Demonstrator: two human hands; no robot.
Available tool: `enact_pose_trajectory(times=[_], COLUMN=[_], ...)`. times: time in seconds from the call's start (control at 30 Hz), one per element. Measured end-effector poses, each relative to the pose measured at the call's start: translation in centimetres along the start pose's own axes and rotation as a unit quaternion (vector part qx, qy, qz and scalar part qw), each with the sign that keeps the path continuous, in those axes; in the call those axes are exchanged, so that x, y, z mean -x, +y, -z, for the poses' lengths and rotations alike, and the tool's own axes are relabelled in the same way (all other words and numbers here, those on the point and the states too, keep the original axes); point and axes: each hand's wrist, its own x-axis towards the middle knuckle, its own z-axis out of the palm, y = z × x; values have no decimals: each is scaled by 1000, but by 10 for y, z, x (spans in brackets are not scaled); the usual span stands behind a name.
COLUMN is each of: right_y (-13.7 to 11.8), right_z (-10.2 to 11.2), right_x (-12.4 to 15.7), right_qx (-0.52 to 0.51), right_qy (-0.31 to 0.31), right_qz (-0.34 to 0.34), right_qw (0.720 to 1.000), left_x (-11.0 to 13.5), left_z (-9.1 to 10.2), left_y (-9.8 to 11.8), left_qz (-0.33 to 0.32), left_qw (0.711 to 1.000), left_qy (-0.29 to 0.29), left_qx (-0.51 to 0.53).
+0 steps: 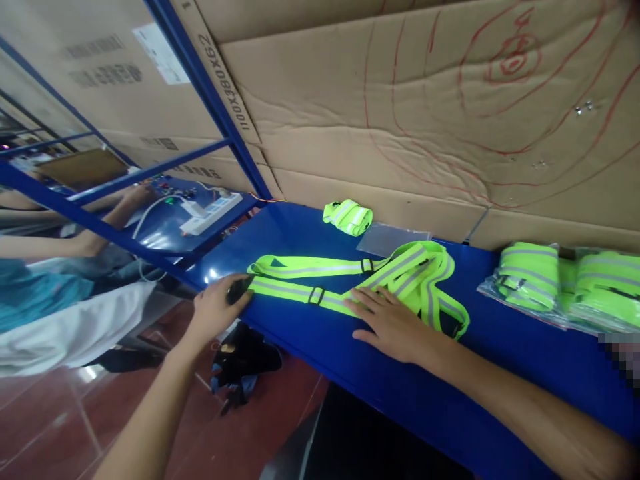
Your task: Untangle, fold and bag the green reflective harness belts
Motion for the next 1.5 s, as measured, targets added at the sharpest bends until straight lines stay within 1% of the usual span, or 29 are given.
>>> enact_pose_trajectory(times=[0.07, 0.13, 0.23, 0.33, 0.4, 0.43, 0.5, 0.53, 0.57, 0.6, 0.63, 0.7, 0.73, 0.8, 0.9, 0.97, 1.03, 1.1, 1.17, 1.2, 1.23, 1.3, 1.37, 1.43, 1.47, 1.5], right_y=[4, 12, 18, 15, 10, 6, -3, -9, -14, -19, -23, -25, -23, -15, -1, 5, 10, 18, 34, 45, 57, 80, 98, 107, 108, 108], right_z=[-8, -7, 4, 20, 32, 36, 41, 40, 37, 32, 26, 9, 0, -15, -25, -22, -12, 5, 23, 31, 38, 46, 46, 41, 37, 34], right_x=[15, 32, 55, 65, 58, 50, 24, 7, -12, -31, -49, -80, -91, -103, -106, -103, -98, -90, -77, -69, -60, -42, -28, -21, -20, -21], right_qx=[12, 32, 58, 69, 84, 92, 91, 75, 48, 15, -14, -28, -31, -29, -23, -22, -23, -22, -12, -4, 8, 30, 42, 52, 57, 62], right_qy=[-3, 2, -1, -9, -17, -15, 10, 26, 37, 32, 14, -7, -18, -26, -20, -19, -18, 1, 39, 60, 64, 44, 22, 15, 15, 17], right_qz=[-27, -47, -64, -85, -100, -104, -97, -78, -53, -27, -14, -9, -12, -30, -64, -65, -43, -26, -39, -57, -77, -112, -138, -155, -161, -164], right_qw=[1000, 998, 996, 994, 991, 990, 991, 994, 997, 999, 1000, 1000, 999, 999, 997, 997, 999, 999, 998, 997, 995, 992, 989, 986, 985, 984], left_x=[4, 9, 17, 27, 37, 41, 51, 56, 60, 64, 67, 73, 76, 80, 82, 79, 73, 67, 64, 64, 65, 67, 66, 57, 48, 36], left_z=[-1, -3, -8, -12, -12, -11, -9, -7, -5, -4, -2, 1, 2, 2, -2, -7, -12, -17, -21, -21, -21, -18, -12, -8, -8, -11], left_y=[-3, -5, 0, 12, 22, 27, 37, 41, 44, 47, 48, 49, 48, 44, 38, 36, 35, 32, 31, 32, 34, 45, 67, 101, 121, 143], left_qz=[-21, -47, -78, -102, -120, -127, -136, -140, -146, -153, -162, -174, -174, -164, -146, -136, -125, -110, -94, -88, -87, -106, -149, -198, -222, -241], left_qw=[999, 997, 992, 986, 983, 982, 980, 980, 979, 980, 981, 982, 983, 986, 989, 990, 991, 994, 996, 996, 996, 994, 987, 973, 966, 960], left_qy=[12, 23, 46, 55, 52, 53, 58, 60, 59, 57, 55, 50, 48, 42, 36, 37, 39, 27, 2, -8, -11, 6, 42, 71, 73, 61], left_qx=[21, 49, 91, 118, 126, 128, 131, 131, 127, 115, 96, 51, 29, 1, -12, -9, -6, 0, 9, 14, 19, 29, 51, 89, 109, 130])
